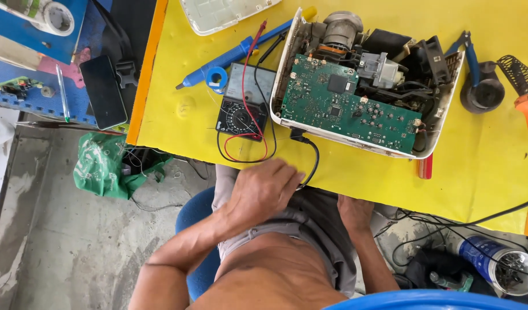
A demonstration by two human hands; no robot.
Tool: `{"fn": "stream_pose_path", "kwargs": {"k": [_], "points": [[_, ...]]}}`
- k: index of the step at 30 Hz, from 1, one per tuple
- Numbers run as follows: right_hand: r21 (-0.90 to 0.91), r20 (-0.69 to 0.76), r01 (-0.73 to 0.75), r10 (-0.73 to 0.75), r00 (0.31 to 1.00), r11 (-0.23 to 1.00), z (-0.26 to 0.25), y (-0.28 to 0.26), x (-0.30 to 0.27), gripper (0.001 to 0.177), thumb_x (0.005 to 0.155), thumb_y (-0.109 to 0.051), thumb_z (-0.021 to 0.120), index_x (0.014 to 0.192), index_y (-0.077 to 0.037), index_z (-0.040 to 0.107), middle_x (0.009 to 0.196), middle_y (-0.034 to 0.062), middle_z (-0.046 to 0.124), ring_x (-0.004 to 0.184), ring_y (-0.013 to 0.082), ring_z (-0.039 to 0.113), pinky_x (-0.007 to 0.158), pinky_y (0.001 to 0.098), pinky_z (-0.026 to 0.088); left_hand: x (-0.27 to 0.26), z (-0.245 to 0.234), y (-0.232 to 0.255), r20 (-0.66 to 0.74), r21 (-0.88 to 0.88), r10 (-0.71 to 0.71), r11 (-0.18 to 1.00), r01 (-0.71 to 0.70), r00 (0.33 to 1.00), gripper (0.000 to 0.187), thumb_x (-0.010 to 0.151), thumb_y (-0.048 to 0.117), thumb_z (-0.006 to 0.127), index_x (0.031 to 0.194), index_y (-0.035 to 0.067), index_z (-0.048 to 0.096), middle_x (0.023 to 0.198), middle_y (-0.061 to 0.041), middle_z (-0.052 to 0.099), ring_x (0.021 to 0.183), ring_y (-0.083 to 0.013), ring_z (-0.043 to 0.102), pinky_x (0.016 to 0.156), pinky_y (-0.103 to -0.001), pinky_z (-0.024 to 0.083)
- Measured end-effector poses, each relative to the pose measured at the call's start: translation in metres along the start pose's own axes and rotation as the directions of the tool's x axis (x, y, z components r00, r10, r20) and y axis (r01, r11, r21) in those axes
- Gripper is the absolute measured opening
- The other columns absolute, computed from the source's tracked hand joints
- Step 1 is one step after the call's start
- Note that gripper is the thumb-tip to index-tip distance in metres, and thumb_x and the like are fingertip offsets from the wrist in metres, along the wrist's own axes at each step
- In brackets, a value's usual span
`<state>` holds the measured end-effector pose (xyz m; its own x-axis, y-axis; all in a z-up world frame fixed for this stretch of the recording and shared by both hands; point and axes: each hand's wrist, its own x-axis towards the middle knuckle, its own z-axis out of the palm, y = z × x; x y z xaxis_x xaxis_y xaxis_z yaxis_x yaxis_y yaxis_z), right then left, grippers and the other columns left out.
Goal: The person works on a disassembled electronic device, likely a projector, placed on a yellow workbench. They lift and reposition the green circuit board, connect a power cable, and use a multimeter to test components on the board.
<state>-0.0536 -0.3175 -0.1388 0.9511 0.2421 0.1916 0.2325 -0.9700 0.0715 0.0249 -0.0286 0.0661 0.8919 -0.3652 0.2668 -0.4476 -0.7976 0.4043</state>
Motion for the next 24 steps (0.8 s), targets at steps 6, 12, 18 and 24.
{"fn": "stream_pose_path", "kwargs": {"k": [6,12,18,24], "points": [[0.153,-0.09,-0.027,0.041,0.995,0.988,-0.018,-0.003,-0.027,0.053,0.099,-0.044,0.063,0.143,-0.016,0.062,0.091,0.0061,0.072,0.092,0.0237,0.075,0.07,0.0301,0.059,0.135,0.022,-0.038,-0.357,0.108,0.292,0.956,-0.272,0.887,0.028,0.103,0.022,0.061,0.129,0.017,0.071,0.126,-0.005,0.065,0.123,-0.0283,0.061,0.099,-0.041,0.049],[0.457,0.006,-0.175,0.194,0.981,0.872,-0.064,0.018,-0.05,0.043,0.099,-0.029,0.068,0.138,-0.01,0.065,0.125,0.0091,0.074,0.097,0.026,0.074,0.076,0.0388,0.058,0.187,0.031,-0.043,0.017,0.235,0.427,0.877,-0.418,0.904,0.033,0.096,0.025,0.075,0.127,0.013,0.075,0.136,-0.011,0.062,0.127,-0.0314,0.048,0.098,-0.049,0.043],[0.534,-0.23,-0.269,0.444,0.866,0.802,-0.065,0.023,-0.075,0.055,0.095,-0.027,0.078,0.138,0.003,0.061,0.129,0.0214,0.071,0.112,0.0377,0.073,0.088,0.0444,0.06,0.185,0.026,-0.041,0.019,0.255,0.484,0.844,-0.472,0.875,0.026,0.093,0.026,0.075,0.117,0.016,0.078,0.132,-0.012,0.066,0.125,-0.0308,0.055,0.098,-0.051,0.042],[0.793,-0.431,-0.075,0.643,0.633,0.605,-0.116,0.021,-0.042,0.036,0.108,-0.016,0.062,0.13,-0.001,0.037,0.091,0.0224,0.062,0.061,0.0236,0.068,0.053,0.0294,0.061,0.184,0.016,-0.043,0.076,0.307,0.527,0.795,-0.523,0.846,0.029,0.095,0.026,0.074,0.122,0.015,0.077,0.131,-0.014,0.068,0.121,-0.0307,0.061,0.101,-0.052,0.041]]}}
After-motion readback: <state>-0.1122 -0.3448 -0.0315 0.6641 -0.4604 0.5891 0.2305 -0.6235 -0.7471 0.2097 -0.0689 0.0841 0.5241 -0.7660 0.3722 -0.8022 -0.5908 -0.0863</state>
